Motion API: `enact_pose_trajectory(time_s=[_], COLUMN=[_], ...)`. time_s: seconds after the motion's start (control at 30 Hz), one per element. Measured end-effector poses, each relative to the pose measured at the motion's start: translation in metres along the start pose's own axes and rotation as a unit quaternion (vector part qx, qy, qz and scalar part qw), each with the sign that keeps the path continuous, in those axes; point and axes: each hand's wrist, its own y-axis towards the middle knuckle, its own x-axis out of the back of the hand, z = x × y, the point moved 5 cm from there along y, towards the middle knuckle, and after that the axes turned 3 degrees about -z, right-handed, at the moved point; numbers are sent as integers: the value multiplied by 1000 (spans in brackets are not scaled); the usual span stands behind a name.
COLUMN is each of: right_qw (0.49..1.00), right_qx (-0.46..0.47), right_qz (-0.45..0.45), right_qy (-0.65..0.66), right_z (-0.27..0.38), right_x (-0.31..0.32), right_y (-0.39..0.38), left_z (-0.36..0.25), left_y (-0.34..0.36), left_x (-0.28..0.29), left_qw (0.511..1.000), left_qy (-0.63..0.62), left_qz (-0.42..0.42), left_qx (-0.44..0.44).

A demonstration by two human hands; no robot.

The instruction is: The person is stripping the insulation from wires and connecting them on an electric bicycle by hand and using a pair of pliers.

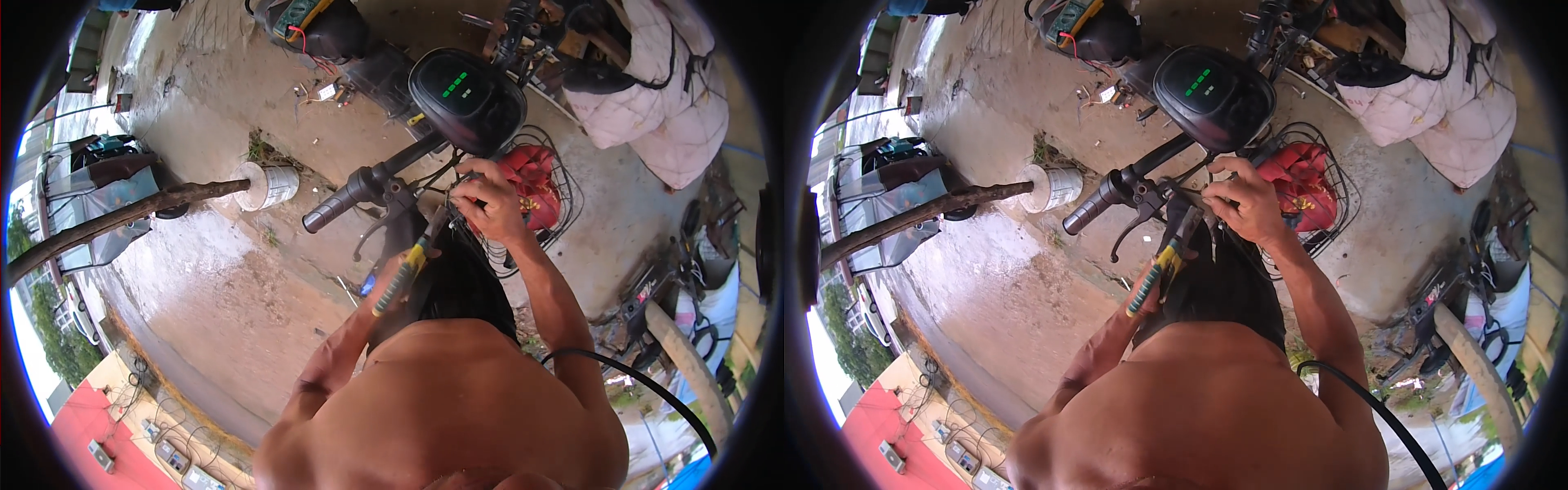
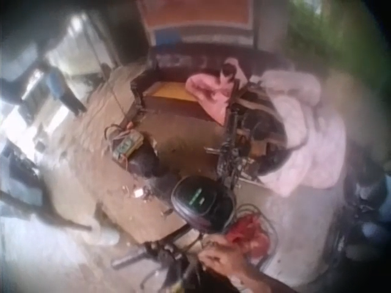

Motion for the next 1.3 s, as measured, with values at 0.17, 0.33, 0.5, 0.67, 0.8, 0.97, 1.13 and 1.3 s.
enact_pose_trajectory(time_s=[0.17,0.33,0.5,0.67,0.8,0.97,1.13,1.3], right_qw=[993,989,988,986,986,981,983,984], right_qx=[29,24,-11,-43,-31,-11,-21,-44], right_qz=[62,68,86,123,140,174,164,155], right_qy=[-99,-131,-124,-104,-81,-84,-85,-76], right_z=[12,11,8,7,4,6,10,9], right_x=[1,-5,-7,-9,-7,-6,-9,-9], right_y=[16,18,17,21,26,31,31,28], left_z=[1,-1,-21,-26,-34,-28,-46,-35], left_y=[20,24,11,0,0,7,38,34], left_x=[-3,-7,-15,-19,-19,-33,-39,-28], left_qw=[988,991,994,984,985,953,975,974], left_qy=[-96,-113,-100,-147,-136,-246,-194,-214], left_qz=[-55,-9,36,96,108,155,107,37], left_qx=[105,65,-16,-41,2,83,-14,71])
